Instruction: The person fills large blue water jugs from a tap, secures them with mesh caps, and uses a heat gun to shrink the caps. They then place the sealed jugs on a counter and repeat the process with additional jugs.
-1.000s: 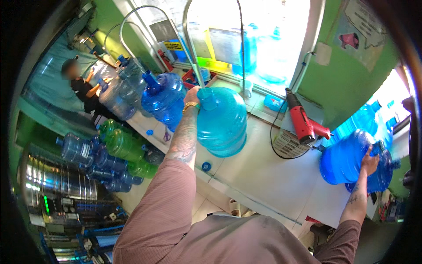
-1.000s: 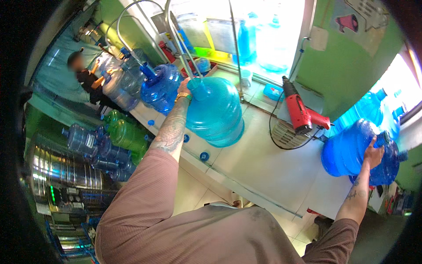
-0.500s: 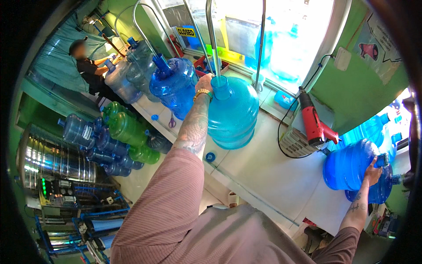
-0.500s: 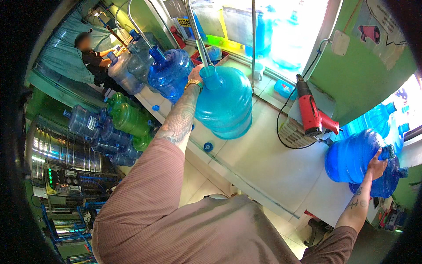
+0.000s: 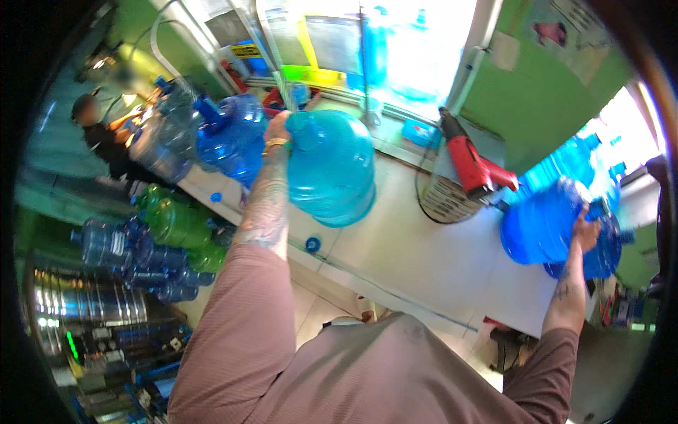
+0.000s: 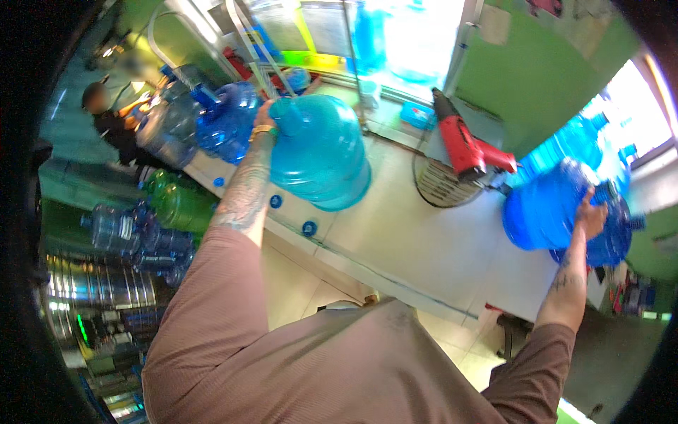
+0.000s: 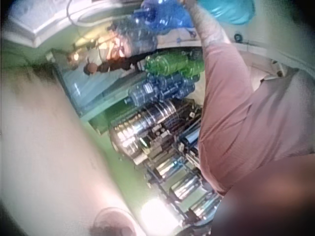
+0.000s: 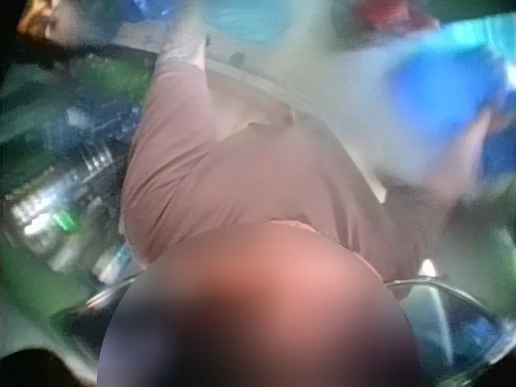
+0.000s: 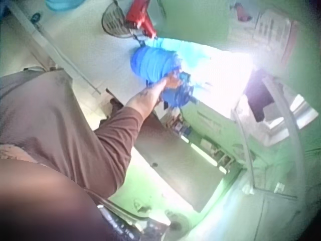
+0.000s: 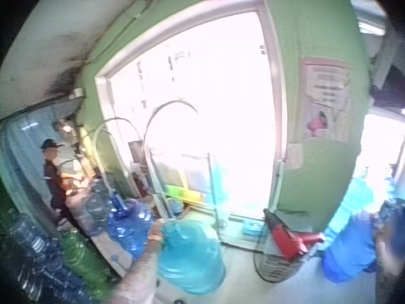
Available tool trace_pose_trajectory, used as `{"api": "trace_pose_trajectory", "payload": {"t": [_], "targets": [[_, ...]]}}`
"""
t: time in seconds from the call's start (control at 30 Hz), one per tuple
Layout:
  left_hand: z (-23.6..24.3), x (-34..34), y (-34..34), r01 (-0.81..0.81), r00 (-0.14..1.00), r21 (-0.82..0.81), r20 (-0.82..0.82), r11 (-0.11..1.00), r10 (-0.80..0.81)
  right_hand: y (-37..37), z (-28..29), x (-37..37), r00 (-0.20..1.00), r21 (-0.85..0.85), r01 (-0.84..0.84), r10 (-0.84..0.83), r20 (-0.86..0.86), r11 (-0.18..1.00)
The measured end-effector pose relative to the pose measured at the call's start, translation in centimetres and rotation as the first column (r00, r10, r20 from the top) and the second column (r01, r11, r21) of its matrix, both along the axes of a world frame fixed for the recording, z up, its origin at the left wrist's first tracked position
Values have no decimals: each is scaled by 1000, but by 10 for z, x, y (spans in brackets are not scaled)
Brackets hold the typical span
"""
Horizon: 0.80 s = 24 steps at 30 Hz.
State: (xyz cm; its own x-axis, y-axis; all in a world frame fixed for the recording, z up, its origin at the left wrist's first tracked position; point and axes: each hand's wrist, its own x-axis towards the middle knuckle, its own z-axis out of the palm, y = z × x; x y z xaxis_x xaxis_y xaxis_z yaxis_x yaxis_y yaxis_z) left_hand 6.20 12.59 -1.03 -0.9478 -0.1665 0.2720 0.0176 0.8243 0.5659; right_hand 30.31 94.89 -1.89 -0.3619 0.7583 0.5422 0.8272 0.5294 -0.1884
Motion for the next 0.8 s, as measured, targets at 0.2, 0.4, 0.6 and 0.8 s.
{"api": "trace_pose_trajectory", "payload": {"t": [0.2, 0.4, 0.6, 0.8], "targets": [[-25, -26, -22, -25, 994, 68, 106, 997, 17, -17, 4, 1, 1000, 96, -17, 19, -20, 995], [-26, -35, -23, -127, 981, -22, 146, 992, 129, -34, 14, 3, 996, 94, -48, 54, -68, 994], [-16, -27, -16, -139, 972, -25, 190, 990, 142, -36, 17, 3, 999, 29, -26, 27, -31, 999], [-23, -31, -21, -125, 979, 10, 165, 992, 121, -31, 15, 3, 999, 12, -39, 39, -32, 999]]}}
